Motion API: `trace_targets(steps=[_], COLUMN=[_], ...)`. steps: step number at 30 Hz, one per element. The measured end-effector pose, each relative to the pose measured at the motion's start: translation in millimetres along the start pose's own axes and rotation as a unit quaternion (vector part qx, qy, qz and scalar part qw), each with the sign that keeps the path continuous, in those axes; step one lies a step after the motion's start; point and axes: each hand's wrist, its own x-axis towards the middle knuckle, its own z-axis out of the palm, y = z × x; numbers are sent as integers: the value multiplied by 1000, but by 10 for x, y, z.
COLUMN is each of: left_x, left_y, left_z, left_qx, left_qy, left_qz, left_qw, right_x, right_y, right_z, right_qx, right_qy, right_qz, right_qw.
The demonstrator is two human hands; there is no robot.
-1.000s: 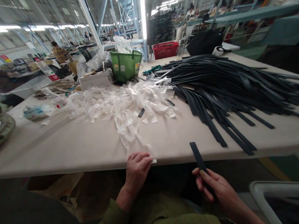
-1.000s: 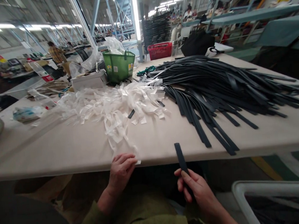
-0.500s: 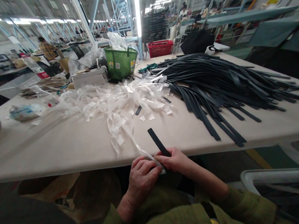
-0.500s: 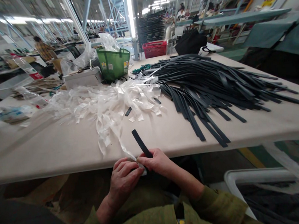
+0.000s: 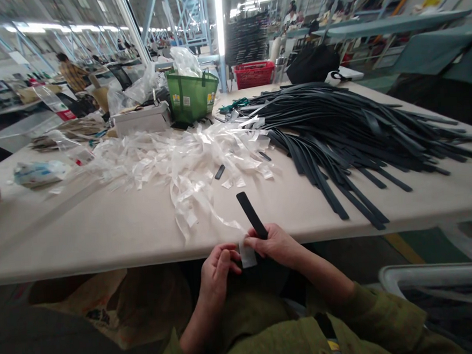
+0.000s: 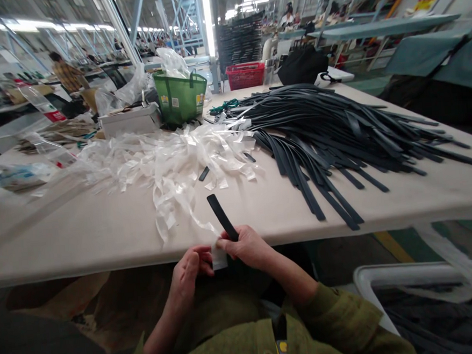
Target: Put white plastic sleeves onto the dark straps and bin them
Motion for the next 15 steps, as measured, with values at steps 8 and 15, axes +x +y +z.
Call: trace_targets(steps=[8,15], left_x=[150,298], left_y=[127,106], left_z=[186,302], left_qx=[-114,-344], left_qy=[-106,1], left_qz=[-140,-188], left_qw=[978,920], right_x=[-78,-588], right_y=[-70,29], right_z=[-57,-200], right_qx=[-23,-82], right_qy=[6,74], right_qz=[-40,-62], right_qw=[999,992])
